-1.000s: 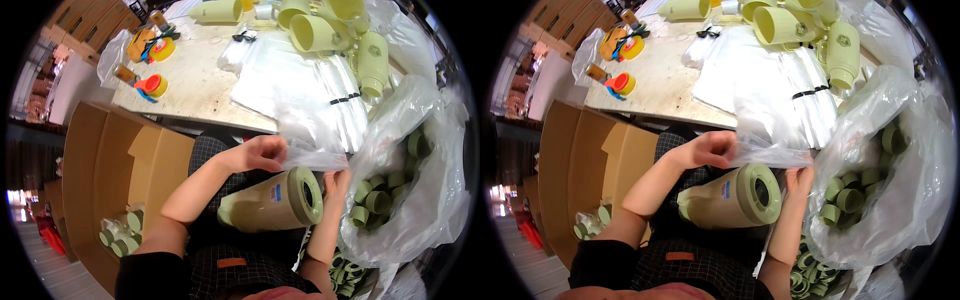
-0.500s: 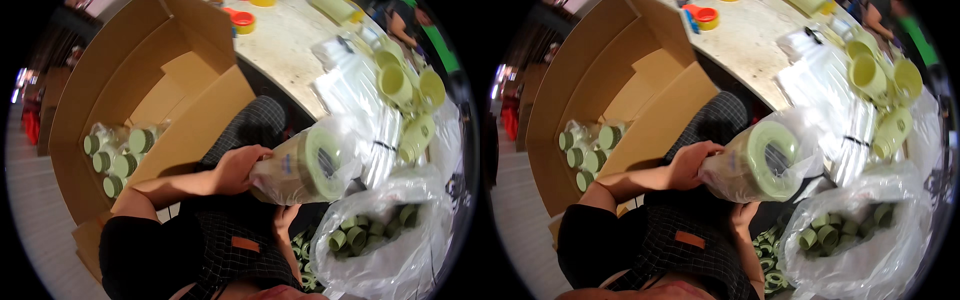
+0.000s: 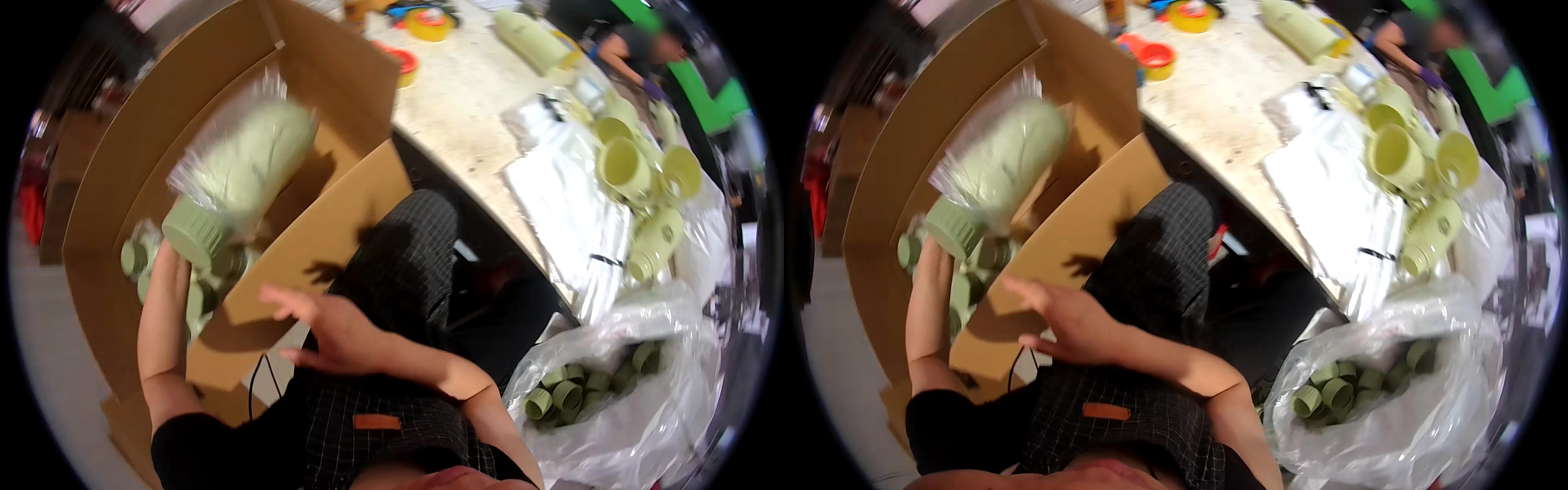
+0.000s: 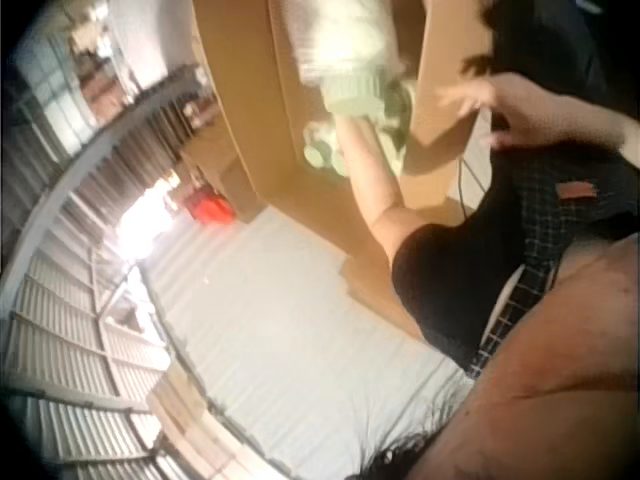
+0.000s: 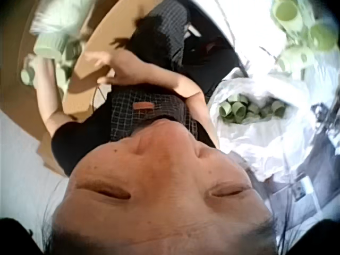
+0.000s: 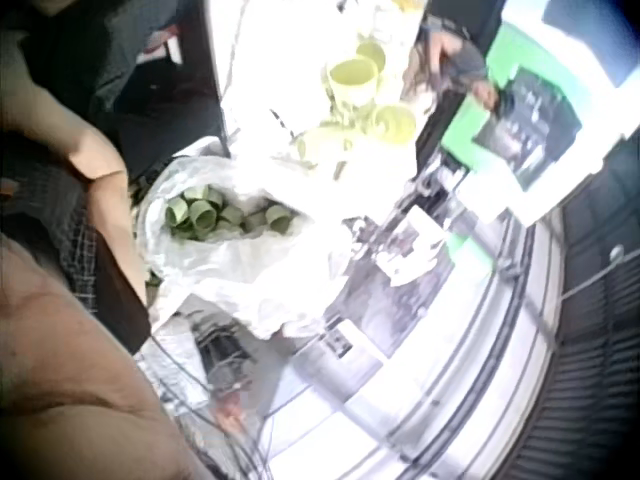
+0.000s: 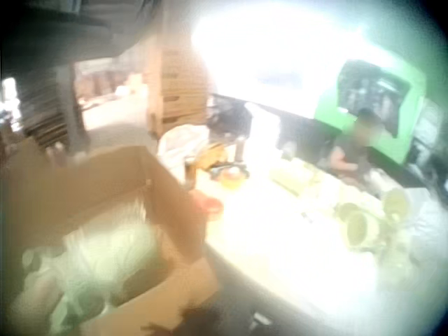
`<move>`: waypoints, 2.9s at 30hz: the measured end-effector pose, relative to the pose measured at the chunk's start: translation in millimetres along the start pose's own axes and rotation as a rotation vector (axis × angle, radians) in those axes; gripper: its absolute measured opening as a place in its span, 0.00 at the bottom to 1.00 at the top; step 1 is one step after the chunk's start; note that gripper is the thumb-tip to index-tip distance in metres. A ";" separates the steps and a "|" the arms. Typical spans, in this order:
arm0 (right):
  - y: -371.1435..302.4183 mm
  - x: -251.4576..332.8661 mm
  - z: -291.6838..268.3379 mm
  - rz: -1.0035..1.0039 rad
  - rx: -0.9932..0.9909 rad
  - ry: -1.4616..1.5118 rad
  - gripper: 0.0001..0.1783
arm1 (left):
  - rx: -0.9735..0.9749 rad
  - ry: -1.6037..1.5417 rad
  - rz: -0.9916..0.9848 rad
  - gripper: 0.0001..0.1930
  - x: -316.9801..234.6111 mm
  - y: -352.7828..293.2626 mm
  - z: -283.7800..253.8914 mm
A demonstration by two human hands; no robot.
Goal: The person assembles plastic components by inserting small circular filters into larger jugs, places them into plastic bags, and packs the bagged items into a cardboard shipping box.
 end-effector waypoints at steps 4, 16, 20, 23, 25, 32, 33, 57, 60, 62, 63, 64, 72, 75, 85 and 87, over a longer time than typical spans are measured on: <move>-56.1 -33.7 -66.1 0.186 -0.250 -0.018 0.39 | 0.223 0.367 -0.214 0.27 130.9 55.7 -2.7; -292.0 129.8 -457.1 -0.082 -1.678 -0.638 0.31 | 0.541 1.038 -0.260 0.26 265.3 185.2 -110.6; -379.0 235.2 -594.4 0.017 -2.039 -1.081 0.39 | -0.186 1.432 0.209 0.25 95.9 137.4 -5.0; -355.8 244.3 -637.8 0.138 -1.937 -0.873 0.38 | -0.159 1.286 0.898 0.21 -44.0 46.0 119.3; -362.4 258.1 -607.9 0.032 -1.981 -1.296 0.32 | 0.135 1.225 1.064 0.21 -93.3 -10.5 231.8; -259.2 162.5 -310.5 -0.190 -1.701 -0.821 0.10 | 0.430 0.901 1.842 0.25 -120.8 -202.8 478.4; -271.9 156.0 -287.8 -0.170 -1.568 -0.718 0.11 | 0.408 0.953 1.884 0.24 -117.8 -223.7 497.8; -381.1 51.7 -227.5 -0.243 -1.580 0.016 0.39 | 0.805 -0.020 0.000 0.21 -8.8 -141.8 407.7; -353.6 130.4 -192.2 -0.283 -1.262 -0.836 0.39 | 0.857 0.030 -0.139 0.23 -2.5 -144.1 410.1; -355.0 148.0 -172.2 -0.318 -1.269 -0.970 0.33 | 0.867 0.004 -0.093 0.24 -11.2 -157.8 417.0; -358.6 134.1 -170.9 -0.322 -1.442 -0.889 0.29 | 0.643 -0.065 -0.017 0.24 -22.9 -151.3 404.4; -361.1 106.5 -177.1 -0.289 -1.663 -0.520 0.23 | 0.657 -0.026 0.319 0.27 -65.5 -162.6 405.7; -399.9 34.0 -89.2 0.115 -1.574 -0.241 0.18 | 1.395 -0.373 0.606 0.31 -93.5 -192.2 503.0; -548.1 -20.5 -55.1 0.642 -1.988 -0.315 0.15 | 1.436 -0.005 0.555 0.34 -23.9 -217.9 533.2; -712.9 -209.9 80.0 1.786 -1.843 -0.248 0.37 | 0.976 1.022 1.034 0.34 -33.3 -273.0 433.6; -729.8 -191.1 79.5 1.623 -2.042 -0.373 0.38 | 0.959 0.919 0.606 0.26 -7.7 -247.6 422.5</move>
Point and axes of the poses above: each hand's wrist, its own y-axis towards the middle knuckle, its own z-axis out of the palm, x = y × z, the point moved 9 cm from there along y, towards the middle knuckle, and after that the axes turned 12 degrees about y, right-handed, at the moved point
